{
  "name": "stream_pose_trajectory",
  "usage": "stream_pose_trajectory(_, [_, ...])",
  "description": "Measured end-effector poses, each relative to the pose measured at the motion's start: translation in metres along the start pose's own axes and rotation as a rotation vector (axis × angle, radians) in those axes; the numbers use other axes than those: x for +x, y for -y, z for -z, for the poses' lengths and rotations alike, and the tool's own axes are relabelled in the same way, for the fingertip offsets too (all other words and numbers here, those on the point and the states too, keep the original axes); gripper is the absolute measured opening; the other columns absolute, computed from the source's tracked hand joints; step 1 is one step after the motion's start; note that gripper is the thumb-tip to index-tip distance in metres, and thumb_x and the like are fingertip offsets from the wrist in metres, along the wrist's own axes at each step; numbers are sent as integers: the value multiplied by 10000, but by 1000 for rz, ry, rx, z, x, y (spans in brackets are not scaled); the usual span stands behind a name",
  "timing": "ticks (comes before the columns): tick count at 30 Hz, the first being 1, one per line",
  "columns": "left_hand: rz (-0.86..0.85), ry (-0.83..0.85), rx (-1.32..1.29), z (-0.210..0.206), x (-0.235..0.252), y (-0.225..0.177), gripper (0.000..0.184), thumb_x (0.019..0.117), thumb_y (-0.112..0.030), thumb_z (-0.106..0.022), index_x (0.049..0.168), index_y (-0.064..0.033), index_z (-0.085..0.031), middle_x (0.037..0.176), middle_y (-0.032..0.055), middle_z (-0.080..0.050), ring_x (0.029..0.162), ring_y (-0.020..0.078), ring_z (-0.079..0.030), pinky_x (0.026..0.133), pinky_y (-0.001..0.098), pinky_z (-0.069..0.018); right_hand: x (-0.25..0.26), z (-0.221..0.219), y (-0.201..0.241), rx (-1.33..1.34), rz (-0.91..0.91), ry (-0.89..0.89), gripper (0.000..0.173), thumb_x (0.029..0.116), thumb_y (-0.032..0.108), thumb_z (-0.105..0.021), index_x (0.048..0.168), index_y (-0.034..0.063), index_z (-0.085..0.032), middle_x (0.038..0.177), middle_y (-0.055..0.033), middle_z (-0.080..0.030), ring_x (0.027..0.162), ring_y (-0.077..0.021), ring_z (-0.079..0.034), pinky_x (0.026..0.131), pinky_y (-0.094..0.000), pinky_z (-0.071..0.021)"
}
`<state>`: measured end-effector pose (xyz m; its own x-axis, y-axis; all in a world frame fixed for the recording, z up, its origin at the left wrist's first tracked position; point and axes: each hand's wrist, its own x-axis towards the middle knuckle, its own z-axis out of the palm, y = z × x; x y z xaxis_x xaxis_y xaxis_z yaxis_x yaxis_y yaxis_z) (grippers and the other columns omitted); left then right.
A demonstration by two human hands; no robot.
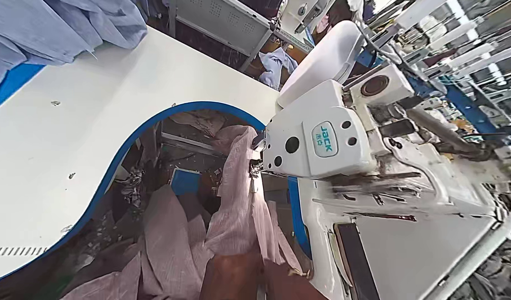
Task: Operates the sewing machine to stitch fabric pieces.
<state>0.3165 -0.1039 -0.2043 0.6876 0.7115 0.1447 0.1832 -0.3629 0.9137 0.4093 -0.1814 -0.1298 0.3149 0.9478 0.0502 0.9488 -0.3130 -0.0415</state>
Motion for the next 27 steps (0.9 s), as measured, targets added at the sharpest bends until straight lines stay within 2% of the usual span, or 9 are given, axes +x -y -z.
stream_pose_trajectory(4, [-33,-104,-127,-13,16,26,259,914,-144,-585,695,-42,-676,549,77,-602,501,212,-618,494,428,-477,22,-13,16,-262,146,-131,92,800,-8,-654,829,-28,-738,643,-127,-653,522,-234,-660,434,-319,-492])
stream_pose_trajectory(9, [3,-75,-632,-23,49,56,294,951,-121,-539,672,-92,-626,579,-86,-531,540,-23,-496,535,198,-423,46,-38,9,-238,128,-339,102,785,13,-648,830,-6,-738,606,-96,-619,479,-218,-638,395,-315,-477])
stream_pose_trajectory(12, [-100,-141,-407,5,32,58,302,1003,-178,-560,786,-42,-720,634,-13,-613,582,39,-557,583,244,-468,32,-28,-6,-40,-50,-122,163,822,38,-664,941,-29,-752,700,-156,-686,569,-323,-691,491,-475,-545])
stream_pose_trajectory(15, [-20,-94,-88,57,15,78,290,887,-374,-708,950,-101,-785,780,18,-739,681,109,-687,630,354,-564,25,-29,-35,42,-169,284,130,856,24,-677,926,-69,-736,848,-253,-707,789,-437,-716,682,-595,-553])
stream_pose_trajectory(17, [199,192,42,60,38,101,664,807,-395,-833,1375,-105,-647,1198,151,-727,1092,331,-697,961,585,-526,42,-49,-58,44,-221,627,186,937,74,-632,1009,-75,-718,1042,-278,-699,1028,-448,-678,881,-601,-510])
stream_pose_trajectory(19, [346,394,253,24,73,129,607,932,-271,-725,1467,-57,-536,1331,254,-634,1255,448,-591,1048,655,-433,51,-74,-79,122,-172,661,197,951,99,-634,983,-82,-703,1061,-281,-688,1066,-438,-663,934,-577,-499])
stream_pose_trajectory(21, [405,350,482,20,104,125,325,1017,-103,-539,1294,44,-621,1245,318,-641,1209,500,-593,981,661,-453,48,-85,-96,263,-52,456,161,899,65,-684,904,-91,-724,1007,-283,-694,1040,-445,-660,939,-590,-494])
stream_pose_trajectory(23, [422,174,657,65,128,87,332,1038,-71,-483,1332,26,-601,1203,322,-654,1174,508,-608,965,658,-463,32,-85,-109,383,71,122,124,842,71,-710,838,-46,-754,965,-246,-721,1022,-454,-674,883,-636,-513])
stream_pose_trajectory(27, [-58,-45,1013,109,81,12,465,960,10,-562,1419,70,-516,645,187,-632,620,418,-673,573,536,-528,-11,-23,-96,411,193,-85,206,876,178,-618,792,18,-718,813,-146,-699,857,-349,-693,787,-559,-514])
